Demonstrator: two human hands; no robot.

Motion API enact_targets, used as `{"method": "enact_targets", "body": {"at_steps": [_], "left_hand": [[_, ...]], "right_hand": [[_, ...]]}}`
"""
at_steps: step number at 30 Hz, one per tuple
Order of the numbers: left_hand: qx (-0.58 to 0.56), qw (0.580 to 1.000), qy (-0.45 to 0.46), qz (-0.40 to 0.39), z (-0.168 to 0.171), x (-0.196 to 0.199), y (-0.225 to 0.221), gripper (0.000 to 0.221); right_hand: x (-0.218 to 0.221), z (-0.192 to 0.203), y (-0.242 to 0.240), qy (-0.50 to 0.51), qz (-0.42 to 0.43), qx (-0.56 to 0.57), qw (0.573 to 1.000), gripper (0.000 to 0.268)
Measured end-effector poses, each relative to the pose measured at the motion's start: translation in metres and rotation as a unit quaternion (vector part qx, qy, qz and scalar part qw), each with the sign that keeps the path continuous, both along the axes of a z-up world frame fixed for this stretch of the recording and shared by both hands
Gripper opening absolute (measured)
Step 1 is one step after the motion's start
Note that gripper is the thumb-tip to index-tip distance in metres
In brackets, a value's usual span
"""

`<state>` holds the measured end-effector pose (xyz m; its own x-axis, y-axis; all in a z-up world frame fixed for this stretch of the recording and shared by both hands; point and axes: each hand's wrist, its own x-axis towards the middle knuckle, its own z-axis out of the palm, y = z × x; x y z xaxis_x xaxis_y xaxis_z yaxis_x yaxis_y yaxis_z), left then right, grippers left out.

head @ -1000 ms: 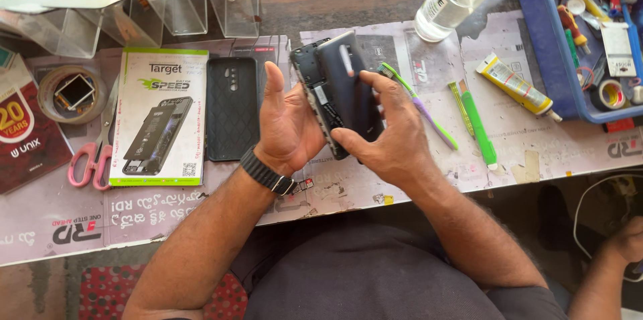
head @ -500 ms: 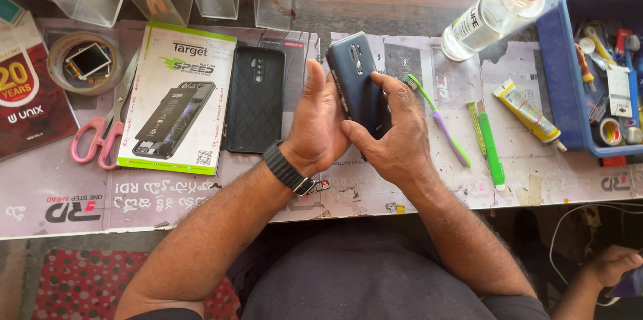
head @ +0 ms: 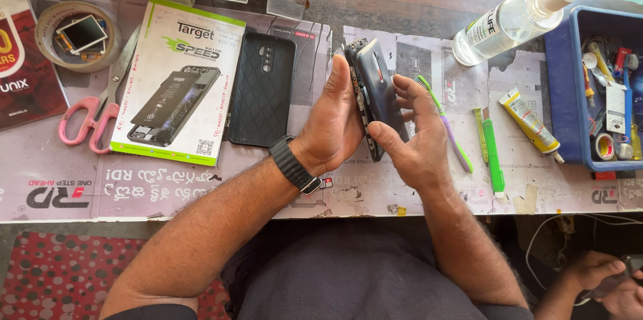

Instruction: The person reassembles a smartphone by aligning and snapping the back cover onto the chassis. They then apply adhesive along the phone's edges using a tube and secure the cover with a rubber band.

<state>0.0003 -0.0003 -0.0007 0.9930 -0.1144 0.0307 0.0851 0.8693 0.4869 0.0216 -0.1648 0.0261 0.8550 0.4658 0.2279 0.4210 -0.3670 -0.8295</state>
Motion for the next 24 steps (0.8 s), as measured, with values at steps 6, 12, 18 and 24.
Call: {"method": "enact_targets", "body": {"at_steps": [6,12,18,24], "left_hand": [[0.003,1.0,0.003,-0.012,-0.001,-0.001,-0.003,0.098],[0.018,1.0,0.011,-0.018,-0.001,-0.002,-0.004,0.102],[0.034,0.999,0.024,-0.024,-0.002,-0.003,-0.004,0.107],[0.03,0.999,0.019,-0.027,-0.006,-0.002,-0.005,0.108]], "right_hand": [[-0.008,-0.001,0.011,0.044,-0.058,-0.05,0.996,0.074],[-0.01,-0.005,0.017,-0.026,-0.044,-0.054,0.997,0.071],[-0.011,-0.01,0.018,-0.031,-0.05,-0.07,0.996,0.072],[-0.012,-0.011,0.017,-0.027,-0.05,-0.067,0.996,0.073]]}}
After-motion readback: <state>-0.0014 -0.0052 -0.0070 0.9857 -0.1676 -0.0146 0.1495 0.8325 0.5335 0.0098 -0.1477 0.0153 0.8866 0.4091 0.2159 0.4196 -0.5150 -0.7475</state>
